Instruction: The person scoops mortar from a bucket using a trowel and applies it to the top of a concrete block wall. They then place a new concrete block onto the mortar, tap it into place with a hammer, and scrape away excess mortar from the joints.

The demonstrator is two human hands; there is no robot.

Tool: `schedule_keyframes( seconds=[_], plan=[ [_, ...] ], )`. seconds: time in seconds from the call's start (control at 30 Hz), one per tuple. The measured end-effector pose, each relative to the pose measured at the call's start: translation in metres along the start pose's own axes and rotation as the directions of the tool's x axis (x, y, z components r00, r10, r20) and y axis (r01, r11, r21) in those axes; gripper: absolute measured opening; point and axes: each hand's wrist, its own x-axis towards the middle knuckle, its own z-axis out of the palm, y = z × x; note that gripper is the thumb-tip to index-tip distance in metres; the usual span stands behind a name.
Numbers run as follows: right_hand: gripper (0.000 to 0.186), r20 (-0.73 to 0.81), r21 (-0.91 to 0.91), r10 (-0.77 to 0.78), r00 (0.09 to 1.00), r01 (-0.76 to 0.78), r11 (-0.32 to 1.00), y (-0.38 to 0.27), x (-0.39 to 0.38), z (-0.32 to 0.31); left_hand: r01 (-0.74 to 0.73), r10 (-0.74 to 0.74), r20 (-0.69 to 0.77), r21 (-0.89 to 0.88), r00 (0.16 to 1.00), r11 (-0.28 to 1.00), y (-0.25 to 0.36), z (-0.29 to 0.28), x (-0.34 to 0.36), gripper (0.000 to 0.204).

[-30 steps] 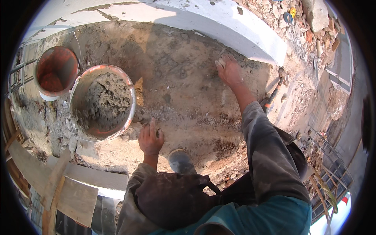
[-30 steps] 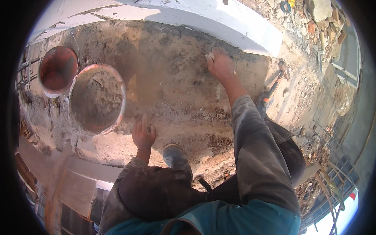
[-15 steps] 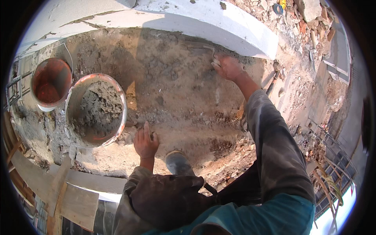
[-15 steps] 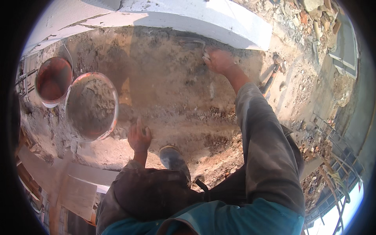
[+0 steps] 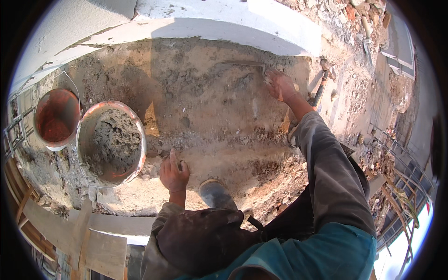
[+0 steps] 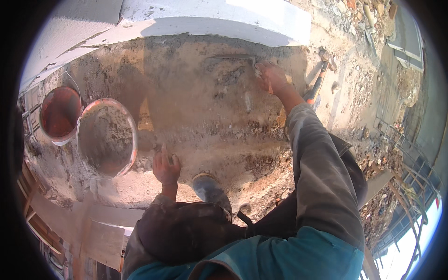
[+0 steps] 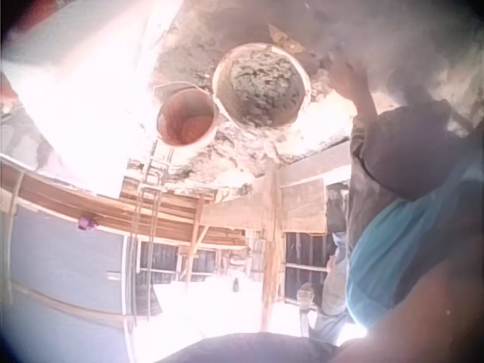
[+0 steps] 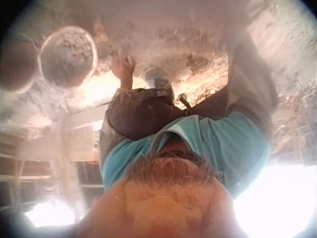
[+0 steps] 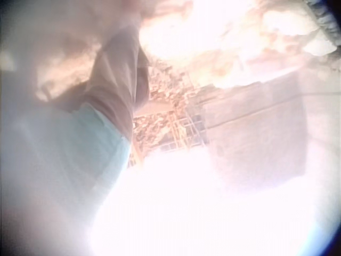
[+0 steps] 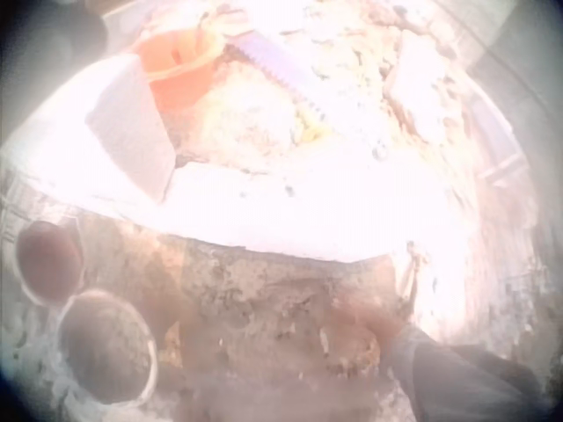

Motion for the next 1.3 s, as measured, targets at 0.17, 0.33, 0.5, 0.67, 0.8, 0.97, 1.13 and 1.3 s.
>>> schedule_keyframes(
  seconds=[0.17, 0.33, 0.5, 0.67, 0.8, 0.97, 1.13, 1.3],
  plan=[
    [0.040, -0.038, 0.103, 0.087, 0.996, -0.082, 0.991, 0.025, 0.004, 0.002, 0.038, -0.038, 0.074, -0.001, 0.997, 0.999, 0.002, -0.003, -0.002, 0.049],
    [0.042, -0.148, 0.162, 0.103, 0.984, -0.079, 0.984, 0.025, 0.003, 0.001, -0.078, 0.081, -0.062, 0.056, 0.995, 0.995, -0.003, 0.006, 0.007, 0.052],
    [0.033, -0.111, 0.073, 0.004, 0.994, 0.004, 0.997, 0.026, 0.000, -0.006, -0.076, 0.078, -0.044, 0.045, 0.996, 0.996, -0.002, 0.004, 0.003, 0.053],
    [0.041, 0.048, 0.043, 0.088, 0.995, -0.090, 0.995, 0.028, 0.021, -0.026, -0.042, 0.043, -0.023, 0.052, 0.999, 0.998, -0.001, 0.001, -0.002, 0.054],
    [0.046, 0.245, 0.090, 0.188, 0.951, -0.215, 0.972, 0.021, 0.033, -0.043, 0.041, -0.043, 0.068, 0.028, 0.997, 0.999, 0.000, 0.000, -0.006, 0.054],
    [0.040, 0.053, 0.077, 0.010, 0.999, -0.014, 0.997, 0.023, 0.002, -0.014, 0.016, -0.017, 0.025, 0.025, 1.000, 1.000, 0.002, 0.003, -0.002, 0.054],
    [0.037, -0.074, 0.190, 0.272, 0.959, -0.254, 0.948, 0.040, -0.043, 0.062, -0.026, 0.026, 0.004, 0.052, 1.000, 0.998, 0.000, 0.003, -0.002, 0.052],
    [0.038, -0.271, 0.468, 0.659, 0.702, -0.502, 0.728, -0.039, -0.068, 0.085, -0.055, 0.057, -0.055, 0.031, 0.997, 0.998, -0.001, 0.002, 0.001, 0.051]
  ],
)
